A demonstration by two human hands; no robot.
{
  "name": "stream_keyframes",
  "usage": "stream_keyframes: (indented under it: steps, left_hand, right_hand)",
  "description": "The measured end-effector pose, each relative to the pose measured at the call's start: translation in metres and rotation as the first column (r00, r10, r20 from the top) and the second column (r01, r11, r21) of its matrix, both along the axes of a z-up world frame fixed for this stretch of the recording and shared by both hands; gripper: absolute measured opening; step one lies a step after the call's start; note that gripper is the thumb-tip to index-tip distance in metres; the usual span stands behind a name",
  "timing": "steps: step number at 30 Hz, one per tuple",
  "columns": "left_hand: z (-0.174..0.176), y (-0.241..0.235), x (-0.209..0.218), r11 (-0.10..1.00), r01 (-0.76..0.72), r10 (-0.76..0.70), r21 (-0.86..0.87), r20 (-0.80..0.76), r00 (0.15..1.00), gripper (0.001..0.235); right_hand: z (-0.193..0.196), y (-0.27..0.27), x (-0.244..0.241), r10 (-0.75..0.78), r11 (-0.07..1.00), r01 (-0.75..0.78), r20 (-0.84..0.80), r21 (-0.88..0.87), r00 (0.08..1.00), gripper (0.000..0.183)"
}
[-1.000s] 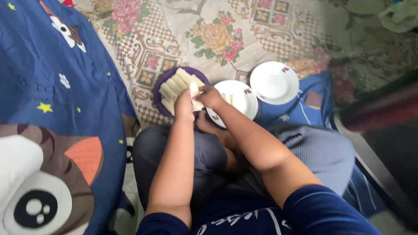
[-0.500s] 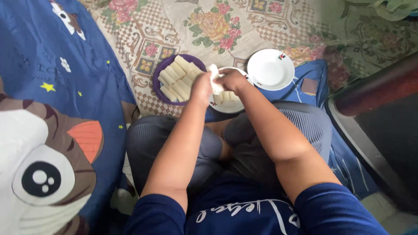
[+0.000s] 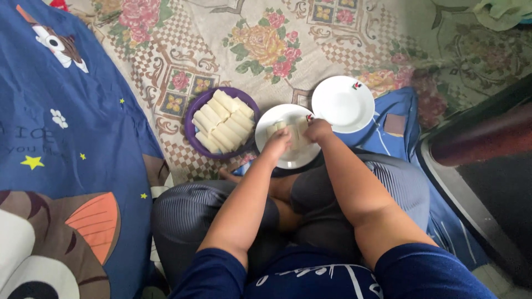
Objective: A person sitting on the floor is rolling thin pastry wrappers into cylindrical shapes and arranging them on plates.
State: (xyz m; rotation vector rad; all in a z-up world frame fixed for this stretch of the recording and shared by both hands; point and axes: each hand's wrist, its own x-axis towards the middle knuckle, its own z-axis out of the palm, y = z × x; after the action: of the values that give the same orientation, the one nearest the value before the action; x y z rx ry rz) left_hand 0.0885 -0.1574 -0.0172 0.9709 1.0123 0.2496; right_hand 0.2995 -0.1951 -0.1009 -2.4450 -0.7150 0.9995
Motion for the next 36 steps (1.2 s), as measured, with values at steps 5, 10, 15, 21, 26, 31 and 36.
stream_keyframes:
  steps: [5, 10, 15, 21, 26, 31, 36]
  left_hand:
    - [-0.013, 0.008, -0.008, 1.0, -0.011, 0.013, 0.013, -0.116, 0.993, 0.061]
    - [-0.03, 0.02, -0.011, 0.998, -0.054, 0.062, 0.045, -0.19, 0.98, 0.054]
    - [0.0, 0.047, -0.029, 0.962, -0.216, 0.245, 0.168, -0.178, 0.953, 0.055]
    - [0.049, 0.092, -0.081, 0.919, -0.234, 0.303, 0.318, -0.186, 0.935, 0.056]
    - [0.016, 0.093, -0.098, 0.924, -0.343, 0.368, 0.167, -0.157, 0.916, 0.056]
    - [-0.008, 0.047, -0.054, 0.928, -0.358, 0.368, 0.104, -0.094, 0.925, 0.049]
    - [-0.074, 0.0, -0.014, 0.939, 0.273, -0.14, 0.211, -0.491, 0.86, 0.031]
  right_hand:
    - [0.027, 0.003, -0.024, 0.16, 0.983, -0.151, 0.08, -0.102, 0.984, 0.042]
    - [-0.013, 0.009, -0.015, 0.067, 0.996, -0.065, 0.041, -0.054, 0.997, 0.045]
    - [0.048, -0.001, -0.038, 0.099, 0.995, -0.094, 0.106, -0.046, 0.989, 0.044]
    - [0.108, -0.009, -0.055, 0.246, 0.965, -0.225, 0.162, -0.136, 0.956, 0.05]
    - [0.083, -0.002, -0.052, 0.273, 0.959, -0.245, 0.246, -0.139, 0.93, 0.042]
    - [0.094, 0.002, -0.068, 0.302, 0.953, -0.3, 0.277, -0.05, 0.912, 0.036]
    - [0.096, 0.013, -0.069, 0.549, 0.835, -0.505, 0.376, -0.218, 0.746, 0.041]
